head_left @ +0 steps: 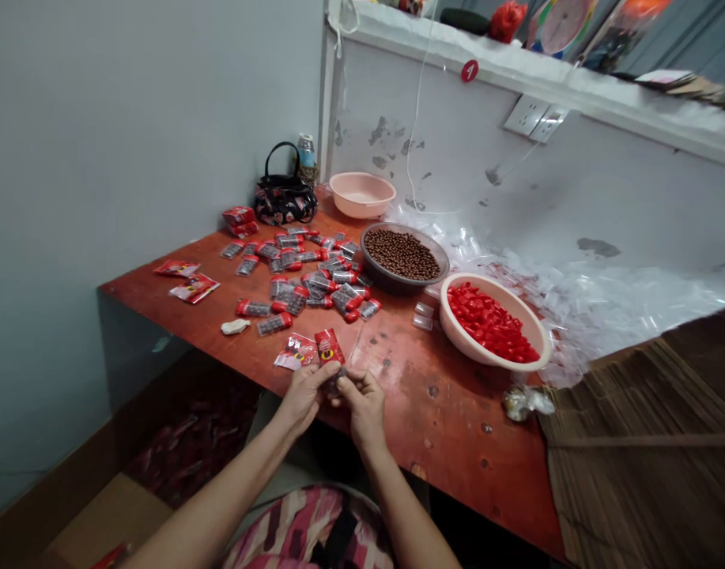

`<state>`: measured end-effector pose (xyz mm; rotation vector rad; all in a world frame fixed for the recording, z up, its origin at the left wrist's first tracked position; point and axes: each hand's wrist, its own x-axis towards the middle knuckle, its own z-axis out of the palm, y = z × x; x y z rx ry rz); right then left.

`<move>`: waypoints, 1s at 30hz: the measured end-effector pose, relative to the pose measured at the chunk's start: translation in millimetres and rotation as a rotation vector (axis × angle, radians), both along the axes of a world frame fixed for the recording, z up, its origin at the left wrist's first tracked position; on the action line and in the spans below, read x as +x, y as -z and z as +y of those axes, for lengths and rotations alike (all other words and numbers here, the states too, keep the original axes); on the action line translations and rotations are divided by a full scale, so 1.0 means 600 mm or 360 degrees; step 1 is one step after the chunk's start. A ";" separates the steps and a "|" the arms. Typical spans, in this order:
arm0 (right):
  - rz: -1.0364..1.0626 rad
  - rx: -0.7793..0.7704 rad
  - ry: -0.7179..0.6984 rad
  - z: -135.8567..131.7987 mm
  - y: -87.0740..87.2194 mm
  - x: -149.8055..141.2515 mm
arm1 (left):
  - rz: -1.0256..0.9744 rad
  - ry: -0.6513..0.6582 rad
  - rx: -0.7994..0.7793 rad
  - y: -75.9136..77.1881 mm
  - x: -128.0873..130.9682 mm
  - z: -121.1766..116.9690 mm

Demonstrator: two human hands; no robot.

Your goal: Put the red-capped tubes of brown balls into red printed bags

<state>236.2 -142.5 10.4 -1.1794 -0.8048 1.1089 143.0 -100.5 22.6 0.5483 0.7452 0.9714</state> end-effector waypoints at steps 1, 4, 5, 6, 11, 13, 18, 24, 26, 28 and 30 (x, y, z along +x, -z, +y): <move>0.0126 -0.0023 0.0000 0.001 0.002 -0.001 | -0.0019 0.0012 0.0001 0.003 0.001 -0.003; 0.0281 -0.0027 0.0014 0.000 0.003 -0.003 | -0.0036 -0.0022 -0.0053 0.006 0.000 -0.006; 0.0281 -0.0015 -0.0010 -0.002 0.001 -0.003 | -0.0034 -0.0040 -0.0078 0.005 -0.001 -0.005; 0.0272 0.0000 -0.0053 -0.005 -0.001 -0.002 | -0.0035 -0.0060 -0.0093 0.003 -0.003 -0.004; 0.0149 0.0056 -0.0093 -0.011 -0.010 0.004 | -0.0084 -0.0016 -0.0116 -0.008 -0.009 -0.011; 0.0114 0.0035 -0.0023 -0.008 -0.014 0.001 | -0.0129 0.0027 -0.0143 -0.010 -0.011 -0.021; 0.0151 -0.0058 -0.0223 0.000 -0.023 -0.022 | -0.0235 -0.0087 -0.0160 -0.012 -0.046 -0.045; 0.0153 -0.0116 -0.0268 0.003 -0.015 -0.027 | -0.0095 -0.0730 -0.0159 0.007 -0.139 -0.057; 0.0146 -0.0141 -0.0229 0.007 -0.009 -0.023 | 0.0269 -0.0727 -0.0011 0.013 -0.152 -0.047; 0.0125 -0.0143 -0.0240 0.012 -0.007 -0.023 | 0.0735 -0.0713 0.0339 0.017 -0.151 -0.025; 0.0079 -0.0122 -0.0272 0.017 -0.007 -0.025 | 0.1204 -0.0676 0.0828 0.020 -0.142 0.005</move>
